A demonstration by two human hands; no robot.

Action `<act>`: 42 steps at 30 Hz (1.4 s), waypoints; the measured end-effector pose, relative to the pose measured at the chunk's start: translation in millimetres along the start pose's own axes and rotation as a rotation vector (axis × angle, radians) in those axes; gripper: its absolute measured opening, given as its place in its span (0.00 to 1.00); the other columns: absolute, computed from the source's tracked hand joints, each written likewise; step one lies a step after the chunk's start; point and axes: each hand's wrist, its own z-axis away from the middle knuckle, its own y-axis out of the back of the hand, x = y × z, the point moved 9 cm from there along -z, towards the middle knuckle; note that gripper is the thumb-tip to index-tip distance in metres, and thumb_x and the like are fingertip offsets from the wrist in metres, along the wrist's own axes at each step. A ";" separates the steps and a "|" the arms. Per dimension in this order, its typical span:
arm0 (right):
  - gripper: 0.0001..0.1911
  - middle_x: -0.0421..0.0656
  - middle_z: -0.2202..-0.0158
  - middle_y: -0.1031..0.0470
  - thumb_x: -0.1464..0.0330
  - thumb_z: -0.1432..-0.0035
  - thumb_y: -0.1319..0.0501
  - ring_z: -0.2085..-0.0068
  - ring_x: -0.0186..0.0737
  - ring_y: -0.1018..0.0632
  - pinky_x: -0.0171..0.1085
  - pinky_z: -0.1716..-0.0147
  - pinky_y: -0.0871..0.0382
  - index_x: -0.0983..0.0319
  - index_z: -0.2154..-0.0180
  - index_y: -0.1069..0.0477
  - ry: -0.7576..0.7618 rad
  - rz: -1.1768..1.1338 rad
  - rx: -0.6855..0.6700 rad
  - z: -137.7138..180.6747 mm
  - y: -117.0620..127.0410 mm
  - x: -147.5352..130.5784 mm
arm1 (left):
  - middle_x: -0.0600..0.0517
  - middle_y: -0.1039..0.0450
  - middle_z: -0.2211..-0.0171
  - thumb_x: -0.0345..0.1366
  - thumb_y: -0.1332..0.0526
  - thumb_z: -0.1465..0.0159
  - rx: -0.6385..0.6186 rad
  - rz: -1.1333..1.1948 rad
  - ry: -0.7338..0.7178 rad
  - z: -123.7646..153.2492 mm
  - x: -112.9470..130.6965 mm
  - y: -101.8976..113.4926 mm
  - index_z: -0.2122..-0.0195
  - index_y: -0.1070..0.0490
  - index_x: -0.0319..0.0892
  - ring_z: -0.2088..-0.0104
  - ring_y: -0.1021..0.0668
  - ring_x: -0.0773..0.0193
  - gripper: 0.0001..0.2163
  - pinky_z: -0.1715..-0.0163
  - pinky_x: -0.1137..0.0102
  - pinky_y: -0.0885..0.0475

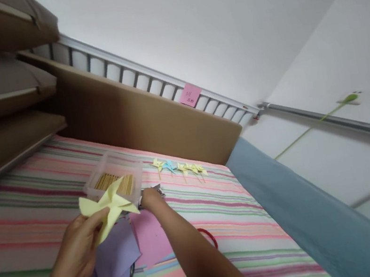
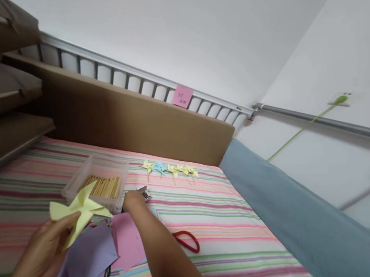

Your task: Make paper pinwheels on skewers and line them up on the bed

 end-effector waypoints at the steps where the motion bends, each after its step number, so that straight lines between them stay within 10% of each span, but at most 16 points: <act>1: 0.14 0.46 0.53 0.29 0.64 0.38 0.42 0.56 0.42 0.25 0.45 0.57 0.28 0.64 0.53 0.32 -0.006 -0.008 0.004 -0.2 -0.2 0.9 | 0.52 0.27 0.84 0.37 0.30 0.60 -0.014 0.036 0.026 -0.7 -3.1 -0.6 0.84 0.26 0.39 0.81 0.28 0.65 0.08 0.83 0.74 0.36; 31: 0.14 0.46 0.54 0.28 0.65 0.37 0.43 0.58 0.40 0.24 0.43 0.60 0.27 0.64 0.52 0.32 -0.043 -0.494 0.257 1.3 -5.4 38.2 | 0.56 0.27 0.83 0.34 0.32 0.57 -0.044 0.083 0.033 -1.1 -5.5 -1.9 0.81 0.27 0.37 0.80 0.30 0.70 0.07 0.80 0.77 0.38; 42: 0.13 0.39 0.73 0.23 0.79 0.45 0.48 0.73 0.33 0.24 0.29 0.76 0.35 0.62 0.66 0.26 0.063 -0.605 0.282 103.9 -35.5 71.0 | 0.55 0.26 0.83 0.31 0.31 0.59 -0.044 0.116 0.072 2.8 -13.2 -7.7 0.79 0.25 0.39 0.80 0.27 0.68 0.06 0.82 0.77 0.35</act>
